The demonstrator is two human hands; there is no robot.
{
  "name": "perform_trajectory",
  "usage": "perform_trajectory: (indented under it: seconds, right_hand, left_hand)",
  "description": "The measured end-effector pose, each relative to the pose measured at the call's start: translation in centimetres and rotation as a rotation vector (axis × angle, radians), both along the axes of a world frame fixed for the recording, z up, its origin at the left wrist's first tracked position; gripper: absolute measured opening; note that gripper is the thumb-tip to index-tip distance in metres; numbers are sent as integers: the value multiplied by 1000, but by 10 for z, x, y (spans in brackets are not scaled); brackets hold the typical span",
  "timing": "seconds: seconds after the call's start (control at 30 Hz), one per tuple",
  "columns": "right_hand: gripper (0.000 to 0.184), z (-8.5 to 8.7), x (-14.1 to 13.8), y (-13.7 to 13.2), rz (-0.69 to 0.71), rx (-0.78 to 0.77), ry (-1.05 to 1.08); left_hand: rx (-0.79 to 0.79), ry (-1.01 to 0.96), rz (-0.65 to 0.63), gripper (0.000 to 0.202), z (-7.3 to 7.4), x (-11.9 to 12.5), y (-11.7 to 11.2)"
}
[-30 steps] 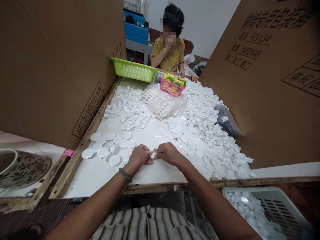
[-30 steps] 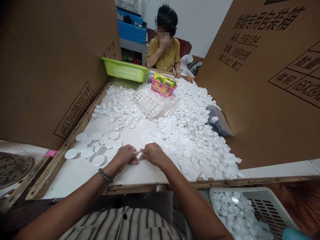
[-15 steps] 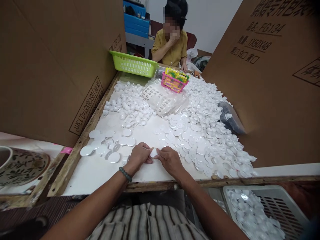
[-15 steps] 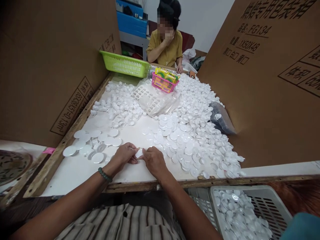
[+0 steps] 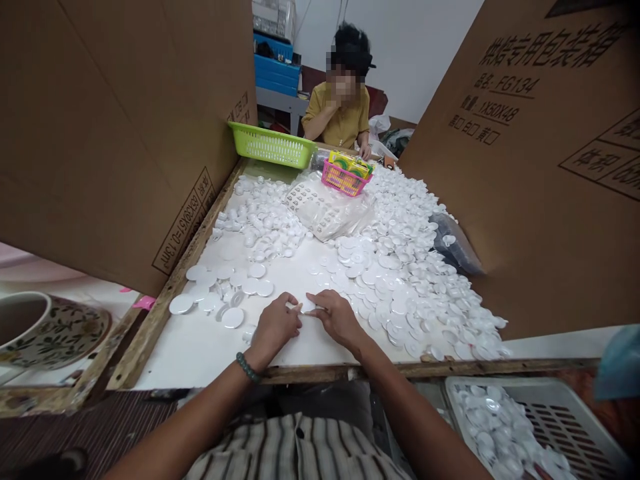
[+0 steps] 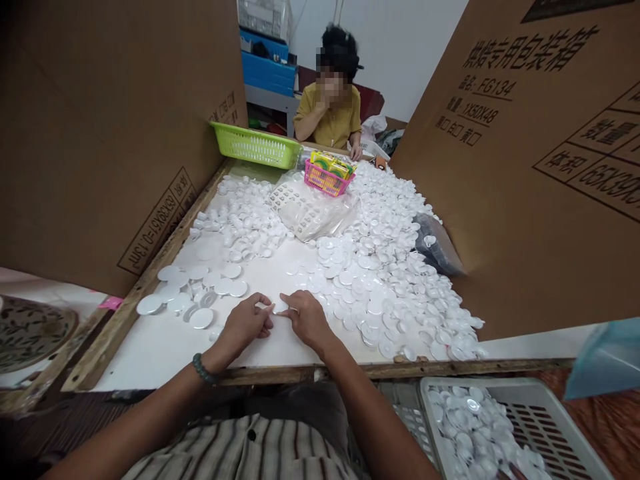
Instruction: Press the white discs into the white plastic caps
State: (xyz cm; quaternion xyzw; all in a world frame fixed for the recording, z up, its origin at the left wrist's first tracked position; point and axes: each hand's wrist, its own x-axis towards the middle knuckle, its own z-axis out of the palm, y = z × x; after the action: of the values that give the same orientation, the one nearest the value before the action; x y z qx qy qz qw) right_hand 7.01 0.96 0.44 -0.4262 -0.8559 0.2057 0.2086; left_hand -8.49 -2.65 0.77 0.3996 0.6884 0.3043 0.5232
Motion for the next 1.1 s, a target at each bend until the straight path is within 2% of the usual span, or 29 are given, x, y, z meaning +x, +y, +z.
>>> perform_trajectory:
  seconds: [0.07, 0.17, 0.4, 0.57, 0.73, 0.97, 1.1]
  right_hand:
    - [34, 2, 3, 7, 39, -49, 50]
    - [39, 2, 7, 11, 18, -47, 104]
    - [32, -2, -8, 16, -71, 80, -1]
    - [18, -3, -19, 30, 17, 79, -31]
    - [11, -6, -21, 37, 7, 41, -53]
    - [16, -12, -23, 37, -27, 100, -107]
    - [11, -12, -21, 29, -53, 113, 7]
  left_hand:
    - [21, 79, -44, 15, -1, -5, -1]
    - [45, 138, -68, 19, -3, -10, 0]
    - [112, 252, 20, 19, 7, -11, 20]
    - [55, 119, 24, 18, 2, -9, 34]
    - [5, -127, 108, 20, -11, -7, 35]
    - [43, -175, 141, 18, -16, -3, 37]
    - [86, -189, 207, 23, -17, 1, 27]
